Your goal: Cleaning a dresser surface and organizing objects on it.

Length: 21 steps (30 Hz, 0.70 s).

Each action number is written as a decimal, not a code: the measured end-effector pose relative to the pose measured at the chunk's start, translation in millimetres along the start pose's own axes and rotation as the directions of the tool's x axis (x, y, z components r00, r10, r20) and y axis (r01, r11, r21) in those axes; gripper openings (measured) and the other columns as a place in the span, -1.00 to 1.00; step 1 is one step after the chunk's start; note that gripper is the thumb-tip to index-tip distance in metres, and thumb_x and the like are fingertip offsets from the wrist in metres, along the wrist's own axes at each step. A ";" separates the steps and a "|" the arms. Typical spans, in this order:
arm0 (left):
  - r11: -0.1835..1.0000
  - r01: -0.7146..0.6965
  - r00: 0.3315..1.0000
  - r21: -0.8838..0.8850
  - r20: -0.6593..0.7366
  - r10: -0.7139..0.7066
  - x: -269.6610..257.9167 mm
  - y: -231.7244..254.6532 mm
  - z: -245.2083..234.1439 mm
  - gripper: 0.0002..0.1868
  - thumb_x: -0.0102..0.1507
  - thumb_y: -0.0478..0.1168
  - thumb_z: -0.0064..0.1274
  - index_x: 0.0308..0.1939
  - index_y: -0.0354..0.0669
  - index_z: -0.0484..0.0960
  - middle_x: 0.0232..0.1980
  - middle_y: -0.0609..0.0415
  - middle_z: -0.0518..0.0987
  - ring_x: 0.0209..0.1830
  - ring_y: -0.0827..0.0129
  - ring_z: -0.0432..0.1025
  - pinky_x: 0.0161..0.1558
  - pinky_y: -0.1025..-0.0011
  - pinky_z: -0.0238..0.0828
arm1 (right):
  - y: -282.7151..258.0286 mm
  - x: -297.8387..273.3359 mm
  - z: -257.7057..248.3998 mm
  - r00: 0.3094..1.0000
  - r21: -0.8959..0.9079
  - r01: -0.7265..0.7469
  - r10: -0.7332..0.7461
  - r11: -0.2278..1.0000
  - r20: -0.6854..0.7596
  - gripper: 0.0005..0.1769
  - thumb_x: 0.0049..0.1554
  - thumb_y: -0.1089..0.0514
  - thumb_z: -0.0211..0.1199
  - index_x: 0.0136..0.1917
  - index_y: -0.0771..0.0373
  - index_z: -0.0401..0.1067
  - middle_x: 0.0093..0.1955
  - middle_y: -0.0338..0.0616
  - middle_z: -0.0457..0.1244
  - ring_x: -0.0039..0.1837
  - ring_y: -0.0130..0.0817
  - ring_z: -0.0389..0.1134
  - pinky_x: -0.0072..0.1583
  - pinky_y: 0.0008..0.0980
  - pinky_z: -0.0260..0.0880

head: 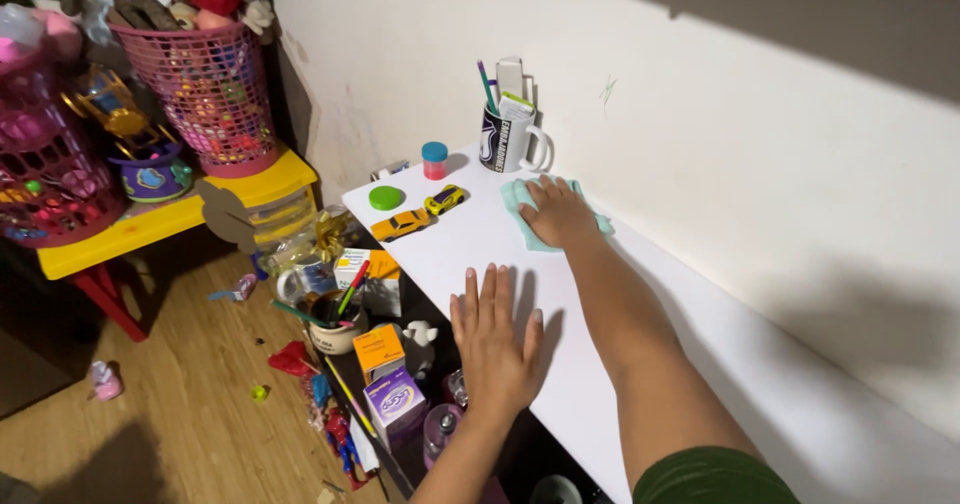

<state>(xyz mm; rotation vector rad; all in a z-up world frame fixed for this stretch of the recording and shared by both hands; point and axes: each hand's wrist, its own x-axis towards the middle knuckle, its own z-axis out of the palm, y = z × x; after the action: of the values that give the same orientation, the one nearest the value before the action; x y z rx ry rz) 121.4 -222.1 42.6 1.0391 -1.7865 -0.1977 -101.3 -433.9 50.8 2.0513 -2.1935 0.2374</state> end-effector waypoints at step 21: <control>0.972 -0.047 0.991 0.232 0.130 0.017 -7.8 -21.5 24.5 -0.20 0.39 0.23 -0.28 0.54 -0.28 0.14 0.57 -0.17 0.18 0.66 0.01 -0.23 0.54 -0.05 -0.46 | 163.8 -330.6 -82.3 0.989 -0.099 -0.032 0.046 0.995 0.140 -0.29 0.28 -0.16 -0.04 0.57 0.19 0.02 0.68 0.02 -0.16 0.64 0.01 -0.18 0.55 -0.10 -0.09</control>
<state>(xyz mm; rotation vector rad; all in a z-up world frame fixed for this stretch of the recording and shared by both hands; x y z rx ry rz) 114.0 -237.4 13.7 1.1859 -1.9764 -0.0330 -243.2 -83.7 60.7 2.0329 -2.2790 -0.0124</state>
